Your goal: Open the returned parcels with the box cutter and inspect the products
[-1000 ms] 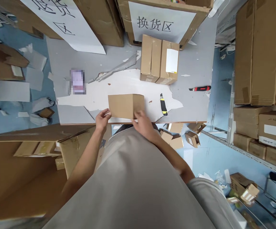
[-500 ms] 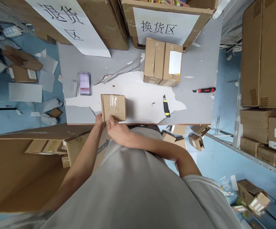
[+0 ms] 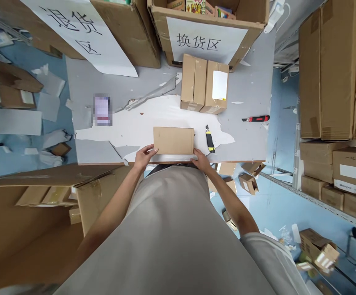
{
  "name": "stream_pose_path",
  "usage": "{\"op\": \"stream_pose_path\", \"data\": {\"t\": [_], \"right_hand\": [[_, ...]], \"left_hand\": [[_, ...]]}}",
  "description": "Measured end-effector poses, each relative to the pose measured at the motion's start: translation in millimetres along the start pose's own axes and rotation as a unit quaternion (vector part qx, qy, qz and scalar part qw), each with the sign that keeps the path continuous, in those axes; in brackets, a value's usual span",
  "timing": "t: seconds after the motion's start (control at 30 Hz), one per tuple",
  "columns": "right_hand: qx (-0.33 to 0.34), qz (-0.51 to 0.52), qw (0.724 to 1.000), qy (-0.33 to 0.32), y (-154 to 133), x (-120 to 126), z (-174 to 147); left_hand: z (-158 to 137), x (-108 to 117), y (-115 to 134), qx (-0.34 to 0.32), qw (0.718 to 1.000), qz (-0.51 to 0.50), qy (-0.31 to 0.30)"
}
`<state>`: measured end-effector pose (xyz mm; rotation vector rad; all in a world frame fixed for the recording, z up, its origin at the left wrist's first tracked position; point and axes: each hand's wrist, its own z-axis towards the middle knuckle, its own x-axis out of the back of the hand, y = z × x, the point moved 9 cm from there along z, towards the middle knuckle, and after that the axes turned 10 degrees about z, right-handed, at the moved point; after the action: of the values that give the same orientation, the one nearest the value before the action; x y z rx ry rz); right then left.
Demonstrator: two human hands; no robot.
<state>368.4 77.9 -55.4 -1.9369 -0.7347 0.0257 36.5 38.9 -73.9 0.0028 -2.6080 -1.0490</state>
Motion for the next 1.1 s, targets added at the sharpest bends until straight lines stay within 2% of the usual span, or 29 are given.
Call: {"op": "stream_pose_path", "data": {"t": [0.1,0.23,0.37,0.43,0.53,0.67,0.8,0.87,0.93,1.0,1.1], "right_hand": [[0.001,0.035,0.998,0.046,10,-2,1],[0.002,0.084,0.993,0.087,0,4,-5],[0.031,0.079,0.986,0.147,-32,38,-5],[0.037,0.042,0.984,0.171,-47,54,3],[0.03,-0.003,0.985,0.168,-58,61,22],[0.012,-0.018,0.988,0.153,-51,55,41],[0.002,-0.019,0.989,0.147,-43,59,46],[-0.003,0.003,0.984,0.175,-39,77,46],[-0.01,0.034,0.973,0.229,-32,106,50],[-0.019,0.066,0.955,0.288,-23,140,57],[-0.04,0.112,0.931,0.344,-10,185,81]], "left_hand": [[-10,-5,2,-0.01,1.0,0.015,0.019],[-24,0,13,-0.05,0.997,0.034,0.038],[-27,10,47,-0.147,0.988,0.033,0.032],[-20,15,61,-0.167,0.984,0.05,0.044],[-4,16,67,-0.146,0.984,0.076,0.062],[12,9,58,-0.097,0.991,0.074,0.061],[21,12,64,-0.097,0.987,0.108,0.063],[27,18,81,-0.117,0.982,0.114,0.096],[37,16,107,-0.149,0.977,0.102,0.112],[54,1,136,-0.178,0.977,0.081,0.09],[84,-42,180,-0.197,0.978,0.062,0.03]]}}
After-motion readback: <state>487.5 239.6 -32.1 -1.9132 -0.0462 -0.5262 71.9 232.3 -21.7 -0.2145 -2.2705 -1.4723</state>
